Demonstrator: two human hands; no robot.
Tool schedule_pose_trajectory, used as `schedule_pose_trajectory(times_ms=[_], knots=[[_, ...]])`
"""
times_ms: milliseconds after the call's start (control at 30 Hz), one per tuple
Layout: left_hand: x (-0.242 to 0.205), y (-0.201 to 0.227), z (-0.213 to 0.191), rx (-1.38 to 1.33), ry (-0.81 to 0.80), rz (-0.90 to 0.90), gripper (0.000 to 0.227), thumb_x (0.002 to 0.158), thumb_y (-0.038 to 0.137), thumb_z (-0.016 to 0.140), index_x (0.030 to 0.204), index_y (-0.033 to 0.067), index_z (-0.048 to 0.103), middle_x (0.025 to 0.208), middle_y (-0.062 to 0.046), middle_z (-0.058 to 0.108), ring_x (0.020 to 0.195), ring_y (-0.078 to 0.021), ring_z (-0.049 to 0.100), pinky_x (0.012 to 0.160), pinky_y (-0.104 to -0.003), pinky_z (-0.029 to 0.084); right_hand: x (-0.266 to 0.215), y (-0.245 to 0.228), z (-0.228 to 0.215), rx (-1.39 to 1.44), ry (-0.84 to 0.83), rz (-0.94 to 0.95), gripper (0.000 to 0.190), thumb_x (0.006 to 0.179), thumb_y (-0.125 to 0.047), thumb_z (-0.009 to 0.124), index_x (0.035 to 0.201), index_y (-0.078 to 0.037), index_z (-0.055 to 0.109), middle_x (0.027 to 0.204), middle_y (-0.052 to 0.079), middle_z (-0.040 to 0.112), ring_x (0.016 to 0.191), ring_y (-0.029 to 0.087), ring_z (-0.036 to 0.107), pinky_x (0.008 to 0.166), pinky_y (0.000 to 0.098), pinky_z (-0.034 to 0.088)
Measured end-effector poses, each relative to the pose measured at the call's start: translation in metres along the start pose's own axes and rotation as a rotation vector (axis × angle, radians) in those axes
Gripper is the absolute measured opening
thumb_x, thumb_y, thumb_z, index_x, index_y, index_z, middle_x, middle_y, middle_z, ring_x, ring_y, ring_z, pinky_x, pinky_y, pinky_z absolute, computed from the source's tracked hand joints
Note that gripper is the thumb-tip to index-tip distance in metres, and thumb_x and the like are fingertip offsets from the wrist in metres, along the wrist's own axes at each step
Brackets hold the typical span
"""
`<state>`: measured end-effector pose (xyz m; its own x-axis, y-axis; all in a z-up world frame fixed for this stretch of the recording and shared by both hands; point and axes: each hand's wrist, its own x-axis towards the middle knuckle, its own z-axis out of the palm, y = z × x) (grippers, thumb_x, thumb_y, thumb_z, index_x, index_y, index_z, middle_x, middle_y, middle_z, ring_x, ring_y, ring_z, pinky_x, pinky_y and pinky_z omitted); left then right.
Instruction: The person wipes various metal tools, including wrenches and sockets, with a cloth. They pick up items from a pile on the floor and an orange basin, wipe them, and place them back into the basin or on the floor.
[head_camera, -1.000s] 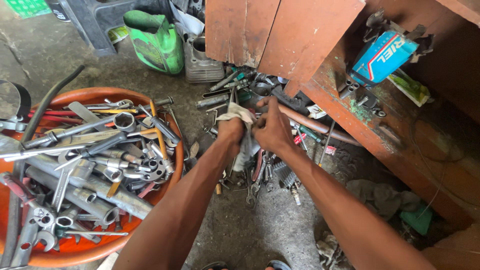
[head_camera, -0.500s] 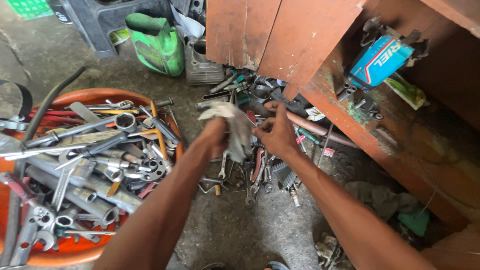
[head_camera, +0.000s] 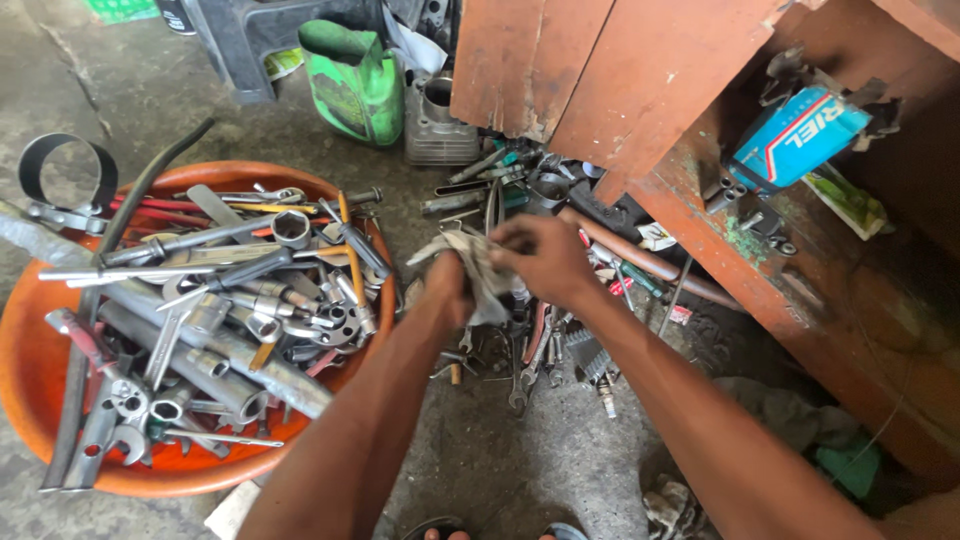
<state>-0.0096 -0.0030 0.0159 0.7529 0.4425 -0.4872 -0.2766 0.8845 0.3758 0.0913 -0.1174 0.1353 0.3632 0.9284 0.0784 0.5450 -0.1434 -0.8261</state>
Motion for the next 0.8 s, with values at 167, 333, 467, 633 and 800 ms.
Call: schedule_pose_trajectory(times_ms=[167,333,467,633,800], knots=[[-0.016,-0.03,0.007,-0.232,-0.42,0.066,0.04,0.099,0.043,0.052,0.125,0.013,0.059,0.116,-0.007,0.066,0.109,-0.0202,0.066,0.096,-0.039,0.054,0.029,-0.056,0.053,-0.054,-0.251,-0.186,0.026,0.08,-0.022,0.077,0.102,-0.01,0.079,0.093,0.007,0.08,0.085,0.017,0.078,0.081,0.0317,0.061],[-0.002,-0.027,-0.024,-0.189,-0.229,0.008,0.041,0.098,0.045,0.055,0.123,0.0125,0.06,0.113,-0.008,0.067,0.106,-0.0224,0.066,0.097,-0.043,0.054,0.031,-0.094,0.1,-0.181,-0.503,-0.328,0.024,0.084,-0.023,0.072,0.102,-0.011,0.08,0.099,0.009,0.08,0.093,0.023,0.077,0.086,0.0335,0.058],[0.007,-0.018,-0.033,-0.157,-0.244,-0.028,0.042,0.098,0.047,0.057,0.121,0.0121,0.062,0.111,-0.009,0.067,0.105,-0.0242,0.066,0.098,-0.046,0.053,0.034,-0.089,0.096,-0.241,-0.443,-0.352,0.022,0.09,-0.021,0.067,0.105,-0.012,0.08,0.105,0.009,0.079,0.098,0.023,0.075,0.092,0.0359,0.055],[0.006,0.007,-0.022,-0.119,-0.374,-0.113,0.043,0.098,0.05,0.06,0.118,0.0117,0.063,0.109,-0.009,0.068,0.102,-0.0264,0.066,0.099,-0.049,0.053,0.046,-0.037,0.035,-0.306,-0.159,-0.165,0.024,0.083,-0.023,0.074,0.104,-0.012,0.08,0.1,0.008,0.078,0.091,0.021,0.076,0.085,0.0345,0.059],[-0.013,0.051,-0.005,-0.026,-0.35,-0.034,0.046,0.093,0.052,0.061,0.117,0.0121,0.064,0.11,-0.01,0.07,0.105,-0.0286,0.067,0.103,-0.053,0.053,0.044,0.03,-0.015,-0.183,0.062,0.15,0.031,0.084,-0.032,0.075,0.106,-0.009,0.077,0.087,0.012,0.077,0.075,0.023,0.073,0.07,0.0382,0.058]])
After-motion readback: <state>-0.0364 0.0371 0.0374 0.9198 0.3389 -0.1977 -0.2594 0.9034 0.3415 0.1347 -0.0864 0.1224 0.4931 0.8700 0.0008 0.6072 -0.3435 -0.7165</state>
